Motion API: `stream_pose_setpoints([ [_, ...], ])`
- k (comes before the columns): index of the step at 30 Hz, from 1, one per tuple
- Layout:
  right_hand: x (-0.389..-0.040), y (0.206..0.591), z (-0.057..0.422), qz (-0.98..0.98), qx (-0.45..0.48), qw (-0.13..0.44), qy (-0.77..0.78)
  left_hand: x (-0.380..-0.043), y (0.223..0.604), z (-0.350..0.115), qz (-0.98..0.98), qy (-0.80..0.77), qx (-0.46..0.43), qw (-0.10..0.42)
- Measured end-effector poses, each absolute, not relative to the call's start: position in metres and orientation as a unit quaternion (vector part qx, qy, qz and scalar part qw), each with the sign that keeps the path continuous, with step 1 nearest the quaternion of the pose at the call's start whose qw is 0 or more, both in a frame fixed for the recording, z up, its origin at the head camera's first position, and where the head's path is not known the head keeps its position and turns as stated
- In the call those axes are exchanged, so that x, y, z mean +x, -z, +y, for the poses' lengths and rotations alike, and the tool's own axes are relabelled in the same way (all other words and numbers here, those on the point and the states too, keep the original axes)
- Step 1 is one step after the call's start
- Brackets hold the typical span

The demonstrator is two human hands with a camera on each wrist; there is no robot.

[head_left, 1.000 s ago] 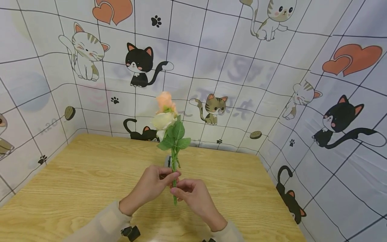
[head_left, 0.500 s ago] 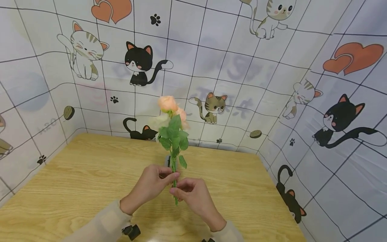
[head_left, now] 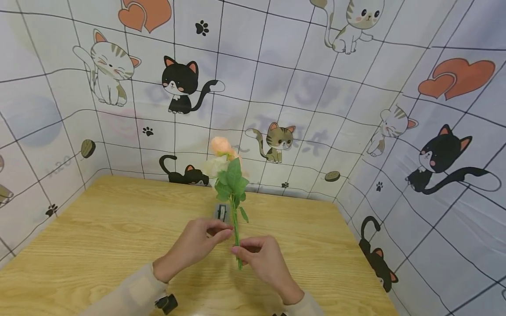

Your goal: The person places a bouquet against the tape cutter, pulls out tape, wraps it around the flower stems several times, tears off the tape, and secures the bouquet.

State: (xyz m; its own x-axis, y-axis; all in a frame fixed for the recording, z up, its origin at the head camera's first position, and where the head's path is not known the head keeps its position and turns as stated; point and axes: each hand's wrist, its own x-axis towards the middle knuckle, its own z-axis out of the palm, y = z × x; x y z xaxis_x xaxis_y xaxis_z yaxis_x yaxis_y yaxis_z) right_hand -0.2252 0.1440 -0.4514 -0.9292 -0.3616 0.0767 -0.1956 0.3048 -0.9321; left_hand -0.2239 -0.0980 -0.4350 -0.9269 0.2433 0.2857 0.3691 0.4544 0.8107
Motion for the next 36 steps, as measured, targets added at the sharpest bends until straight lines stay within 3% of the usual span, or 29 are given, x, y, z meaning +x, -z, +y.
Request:
stream_pose_setpoints([
  [29, -0.239, 0.465, 0.26, 0.894, -0.026, 0.016, 0.448, -0.22, 0.468, -0.196, -0.921, 0.325, -0.145, 0.159],
  [36, -0.24, 0.466, 0.286, 0.924, 0.019, -0.011, 0.383, -0.218, 0.473, -0.217, -0.935, 0.28, -0.144, 0.162],
])
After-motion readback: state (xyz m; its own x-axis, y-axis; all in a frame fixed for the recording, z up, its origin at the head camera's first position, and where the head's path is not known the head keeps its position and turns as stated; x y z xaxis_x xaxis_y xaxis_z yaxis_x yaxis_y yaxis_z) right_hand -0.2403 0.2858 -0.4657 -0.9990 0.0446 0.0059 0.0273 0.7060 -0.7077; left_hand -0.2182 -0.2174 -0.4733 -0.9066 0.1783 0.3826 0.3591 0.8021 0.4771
